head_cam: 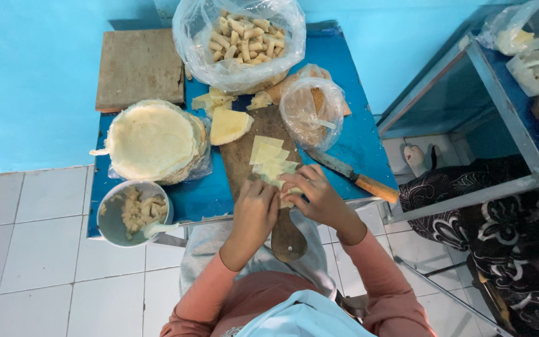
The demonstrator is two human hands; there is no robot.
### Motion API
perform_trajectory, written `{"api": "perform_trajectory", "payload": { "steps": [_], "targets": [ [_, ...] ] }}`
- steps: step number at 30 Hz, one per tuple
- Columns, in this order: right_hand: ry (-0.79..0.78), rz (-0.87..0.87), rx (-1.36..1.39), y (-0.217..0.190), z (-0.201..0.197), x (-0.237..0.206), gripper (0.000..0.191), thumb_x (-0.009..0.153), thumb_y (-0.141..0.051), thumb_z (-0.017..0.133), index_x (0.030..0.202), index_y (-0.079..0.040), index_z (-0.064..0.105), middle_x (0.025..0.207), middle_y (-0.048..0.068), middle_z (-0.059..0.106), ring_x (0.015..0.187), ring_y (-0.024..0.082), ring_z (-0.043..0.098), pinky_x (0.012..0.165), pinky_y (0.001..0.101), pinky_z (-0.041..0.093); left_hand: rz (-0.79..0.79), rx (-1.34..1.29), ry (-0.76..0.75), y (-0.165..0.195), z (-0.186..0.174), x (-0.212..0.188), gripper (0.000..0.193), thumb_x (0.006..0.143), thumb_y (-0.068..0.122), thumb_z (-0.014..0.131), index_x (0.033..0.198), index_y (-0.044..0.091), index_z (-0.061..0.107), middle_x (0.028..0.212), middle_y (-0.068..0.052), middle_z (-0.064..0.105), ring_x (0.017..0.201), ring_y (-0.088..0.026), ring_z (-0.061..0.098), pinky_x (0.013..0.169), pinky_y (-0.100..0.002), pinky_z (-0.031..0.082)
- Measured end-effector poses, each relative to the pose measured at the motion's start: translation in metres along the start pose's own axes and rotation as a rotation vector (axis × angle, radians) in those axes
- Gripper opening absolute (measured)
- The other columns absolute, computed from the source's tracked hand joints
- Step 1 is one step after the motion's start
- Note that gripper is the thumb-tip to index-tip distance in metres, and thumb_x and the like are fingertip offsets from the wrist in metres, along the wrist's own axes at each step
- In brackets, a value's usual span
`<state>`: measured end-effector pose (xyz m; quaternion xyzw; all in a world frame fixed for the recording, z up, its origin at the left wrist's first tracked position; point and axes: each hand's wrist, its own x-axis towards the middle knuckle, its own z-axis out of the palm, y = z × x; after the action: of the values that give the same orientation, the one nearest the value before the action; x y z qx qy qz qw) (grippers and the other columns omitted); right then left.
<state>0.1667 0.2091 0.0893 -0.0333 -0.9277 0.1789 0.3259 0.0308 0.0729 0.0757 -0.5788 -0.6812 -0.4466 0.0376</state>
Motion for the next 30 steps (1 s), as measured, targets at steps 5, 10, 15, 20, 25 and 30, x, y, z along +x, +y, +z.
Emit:
{"api": "perform_trajectory", "payload": {
  "steps": [5, 10, 15, 20, 25, 30],
  "targets": [
    [0.013, -0.03, -0.087, -0.002, 0.005, 0.003, 0.04, 0.089, -0.006, 0.074, 0.128, -0.004, 0.064, 0.096, 0.003, 0.067, 0.089, 0.025, 0.058, 0.09, 0.0434, 0.044, -0.022, -0.008, -0.033, 0.0, -0.003, -0.004, 0.015, 0.089, 0.008, 0.071, 0.1, 0.0, 0.07, 0.095, -0.015, 0.064, 0.091, -0.038, 0.059, 0.079, -0.048, 0.048],
    [0.094, -0.082, -0.18, -0.005, 0.013, 0.005, 0.036, 0.091, -0.003, 0.074, 0.125, -0.004, 0.062, 0.108, 0.004, 0.07, 0.091, 0.025, 0.059, 0.092, 0.0447, 0.044, -0.021, 0.076, 0.005, -0.003, 0.0, 0.003, 0.009, 0.088, 0.006, 0.07, 0.096, 0.002, 0.07, 0.096, -0.016, 0.061, 0.095, -0.037, 0.058, 0.079, -0.047, 0.048],
    [0.072, -0.036, -0.099, -0.002, 0.017, 0.006, 0.044, 0.084, -0.003, 0.077, 0.126, -0.003, 0.064, 0.099, 0.004, 0.071, 0.094, 0.028, 0.063, 0.094, 0.0483, 0.045, -0.001, 0.117, 0.022, -0.008, -0.005, 0.005, 0.018, 0.087, 0.006, 0.07, 0.105, 0.003, 0.069, 0.103, -0.016, 0.061, 0.099, -0.037, 0.056, 0.083, -0.047, 0.048],
    [0.23, 0.209, 0.215, 0.013, 0.024, 0.008, 0.043, 0.09, -0.004, 0.076, 0.127, -0.012, 0.056, 0.114, 0.014, 0.073, 0.114, 0.026, 0.067, 0.101, 0.0394, 0.051, -0.037, 0.012, 0.121, -0.001, -0.016, 0.006, 0.024, 0.092, 0.006, 0.069, 0.115, 0.001, 0.069, 0.109, -0.018, 0.061, 0.103, -0.038, 0.057, 0.087, -0.046, 0.047],
    [0.248, 0.633, 1.006, 0.022, 0.023, 0.001, 0.062, 0.092, 0.002, 0.071, 0.147, -0.007, 0.045, 0.107, 0.009, 0.072, 0.106, 0.012, 0.068, 0.095, 0.03, 0.054, -0.01, -0.135, 0.187, 0.011, -0.017, 0.009, 0.04, 0.092, 0.011, 0.073, 0.128, 0.001, 0.06, 0.118, -0.02, 0.059, 0.108, -0.039, 0.057, 0.093, -0.044, 0.048],
    [0.087, 0.73, 1.175, 0.012, 0.008, -0.009, 0.063, 0.09, 0.002, 0.071, 0.147, -0.005, 0.046, 0.106, 0.008, 0.072, 0.102, 0.014, 0.069, 0.093, 0.0301, 0.055, -0.008, -0.215, 0.182, 0.011, -0.014, 0.014, 0.052, 0.09, 0.014, 0.076, 0.135, 0.0, 0.054, 0.122, -0.02, 0.059, 0.112, -0.039, 0.058, 0.095, -0.046, 0.048]
  ]
}}
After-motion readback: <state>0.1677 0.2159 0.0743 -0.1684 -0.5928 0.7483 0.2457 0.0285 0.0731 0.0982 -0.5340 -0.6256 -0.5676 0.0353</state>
